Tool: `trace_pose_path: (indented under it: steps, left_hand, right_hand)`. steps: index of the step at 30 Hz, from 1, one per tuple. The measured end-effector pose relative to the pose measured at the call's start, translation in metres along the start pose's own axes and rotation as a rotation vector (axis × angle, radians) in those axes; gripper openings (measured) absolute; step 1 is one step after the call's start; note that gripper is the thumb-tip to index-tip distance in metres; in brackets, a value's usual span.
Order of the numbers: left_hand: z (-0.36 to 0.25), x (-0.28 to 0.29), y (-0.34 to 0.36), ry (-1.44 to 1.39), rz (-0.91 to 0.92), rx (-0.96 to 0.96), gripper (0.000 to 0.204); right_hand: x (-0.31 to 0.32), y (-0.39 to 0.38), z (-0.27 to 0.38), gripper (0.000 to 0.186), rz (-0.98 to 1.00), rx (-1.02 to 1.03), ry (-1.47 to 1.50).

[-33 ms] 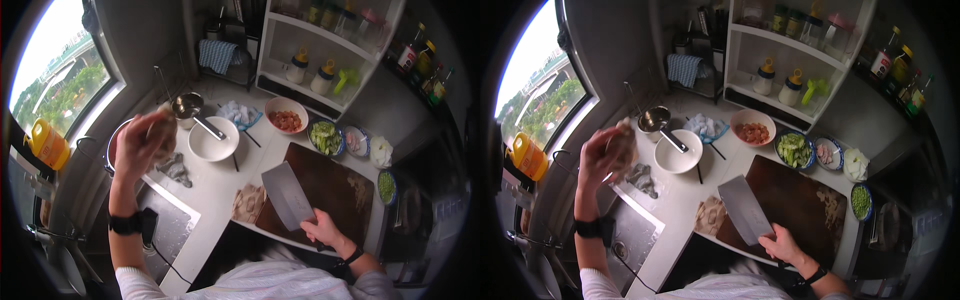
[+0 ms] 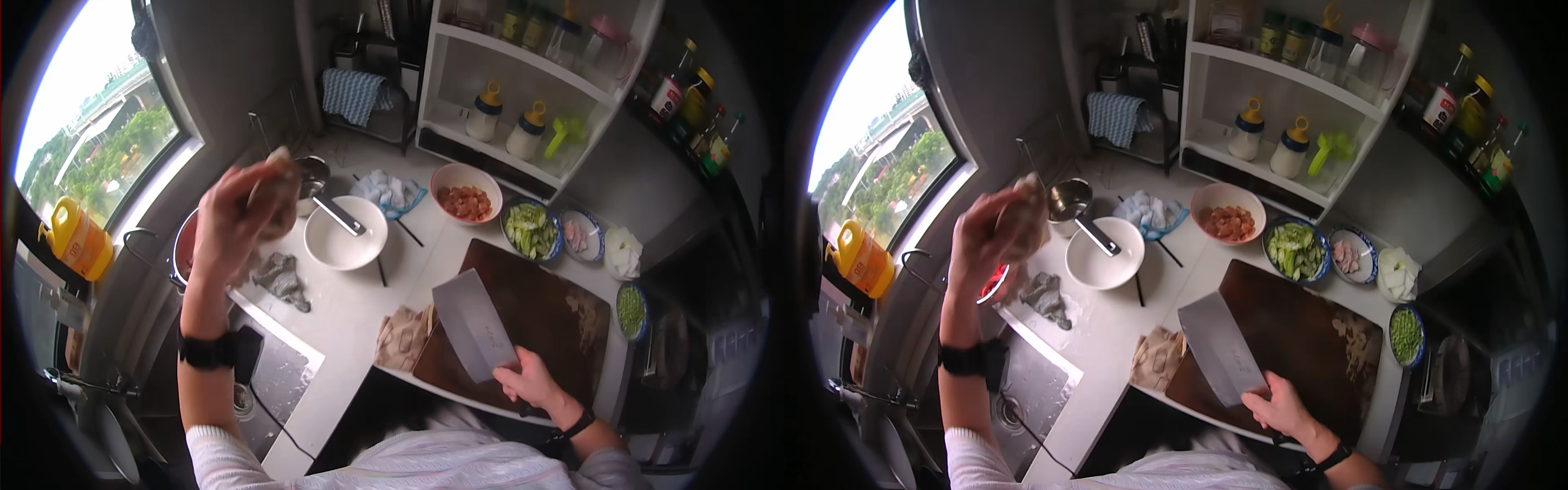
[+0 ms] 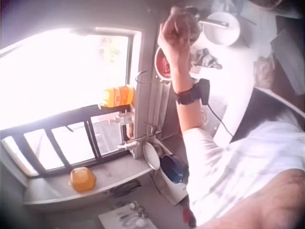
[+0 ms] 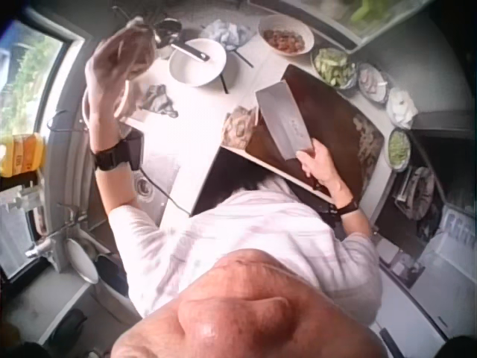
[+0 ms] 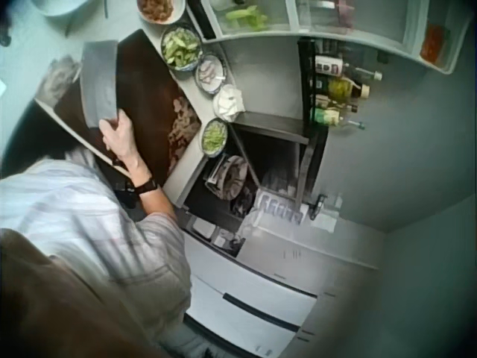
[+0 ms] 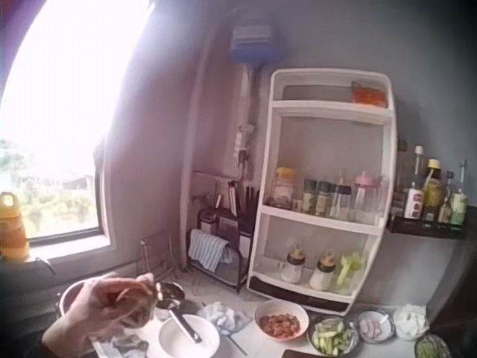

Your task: Wash a knife, clean the cutting board, and chop red peppers.

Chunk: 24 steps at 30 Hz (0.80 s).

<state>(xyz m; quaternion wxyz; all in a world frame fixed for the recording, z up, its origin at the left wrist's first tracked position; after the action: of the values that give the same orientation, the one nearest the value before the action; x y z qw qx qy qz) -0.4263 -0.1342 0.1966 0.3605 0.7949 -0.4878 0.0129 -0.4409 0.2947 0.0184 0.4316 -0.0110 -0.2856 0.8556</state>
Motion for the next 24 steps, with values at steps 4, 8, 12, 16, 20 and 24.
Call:
trace_pose_path:
  steps: [4,8,12,16,20,24]
  left_hand:
    - [0.009,-0.064,0.122,0.115,-0.062,-0.205,0.027]
    - [0.074,-0.124,0.220,0.624,-0.041,-0.015,0.045]
    - [0.174,-0.173,0.255,0.572,0.127,0.021,0.048]
    - [0.143,-0.202,0.223,0.547,0.172,-0.005,0.049]
    - [0.104,-0.137,0.156,0.573,0.063,-0.048,0.045]
    - [0.074,-0.080,0.038,0.470,0.169,0.000,0.040]
  right_hand:
    - [0.036,-0.012,-0.010,0.017,-0.067,-0.031,0.092]
    - [0.055,-0.012,-0.027,0.019,-0.075,-0.034,0.228]
    - [0.068,-0.007,-0.029,0.020,-0.043,-0.026,0.232]
    - [0.071,0.007,-0.028,0.020,-0.027,-0.037,0.242]
    - [0.041,0.031,-0.004,0.020,0.161,-0.016,0.233]
    - [-0.008,0.039,0.025,0.017,0.351,-0.022,0.178]
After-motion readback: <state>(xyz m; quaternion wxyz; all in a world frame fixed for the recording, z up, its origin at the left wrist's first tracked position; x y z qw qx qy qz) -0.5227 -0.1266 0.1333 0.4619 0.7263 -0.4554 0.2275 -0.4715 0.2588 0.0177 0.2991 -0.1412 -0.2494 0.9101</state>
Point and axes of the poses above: each hand's wrist, its own y-axis towards the middle knuckle, its own x-axis out of the back of the hand, z = x × y, the point moved 6 cm from there along y, towards the middle knuckle, and after that the axes turned 9 degrees about -y, right-handed, at the moved point
